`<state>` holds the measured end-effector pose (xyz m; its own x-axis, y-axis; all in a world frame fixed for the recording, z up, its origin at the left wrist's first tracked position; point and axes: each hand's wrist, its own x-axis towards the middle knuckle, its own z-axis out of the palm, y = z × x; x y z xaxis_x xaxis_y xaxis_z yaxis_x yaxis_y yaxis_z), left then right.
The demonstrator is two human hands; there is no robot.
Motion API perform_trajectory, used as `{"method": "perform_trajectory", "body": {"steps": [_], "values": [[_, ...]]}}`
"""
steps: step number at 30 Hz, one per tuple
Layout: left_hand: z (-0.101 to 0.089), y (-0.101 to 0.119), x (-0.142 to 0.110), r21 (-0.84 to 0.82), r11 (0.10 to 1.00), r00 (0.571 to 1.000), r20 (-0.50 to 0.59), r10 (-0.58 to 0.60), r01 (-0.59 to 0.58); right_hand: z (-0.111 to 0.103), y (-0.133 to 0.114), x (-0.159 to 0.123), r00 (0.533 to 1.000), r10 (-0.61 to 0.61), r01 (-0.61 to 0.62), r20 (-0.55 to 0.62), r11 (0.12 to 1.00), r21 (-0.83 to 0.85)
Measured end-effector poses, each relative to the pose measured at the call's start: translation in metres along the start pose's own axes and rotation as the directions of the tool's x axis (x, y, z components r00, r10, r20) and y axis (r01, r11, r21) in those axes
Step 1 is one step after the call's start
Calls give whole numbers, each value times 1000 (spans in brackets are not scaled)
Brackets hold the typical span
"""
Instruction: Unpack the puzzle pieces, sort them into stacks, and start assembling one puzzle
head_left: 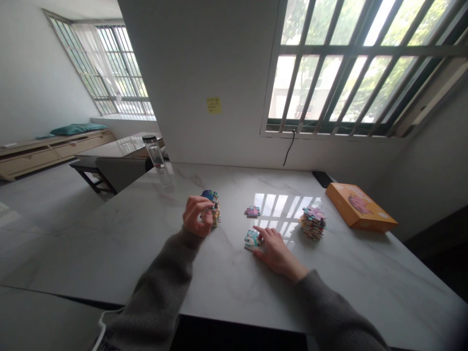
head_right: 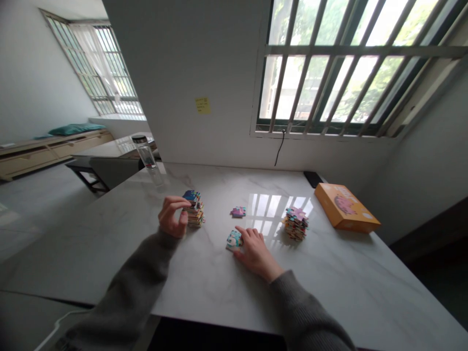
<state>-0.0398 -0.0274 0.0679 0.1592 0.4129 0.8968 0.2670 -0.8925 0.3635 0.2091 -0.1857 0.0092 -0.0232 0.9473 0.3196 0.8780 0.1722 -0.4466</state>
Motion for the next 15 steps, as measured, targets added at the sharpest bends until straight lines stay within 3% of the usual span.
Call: {"method": "perform_trajectory", "body": {"steps": [2,3,6,8,15], "values": [[15,14,-8,-79,994,980,179,88,-75,-4,0,1,999,-39,39,-5,999,0],[23,19,-13,-121,987,948,289,134,-103,-6,0,1,998,-61,61,-15,998,4],[44,30,-27,-208,966,777,579,248,-153,-13,-1,2,989,-122,127,-86,991,52],[52,32,-34,-235,960,709,652,270,-150,-17,-4,2,978,-154,169,-137,980,107],[56,30,-36,-315,949,687,682,249,-31,-25,-15,0,972,-151,187,-179,960,208]]}}
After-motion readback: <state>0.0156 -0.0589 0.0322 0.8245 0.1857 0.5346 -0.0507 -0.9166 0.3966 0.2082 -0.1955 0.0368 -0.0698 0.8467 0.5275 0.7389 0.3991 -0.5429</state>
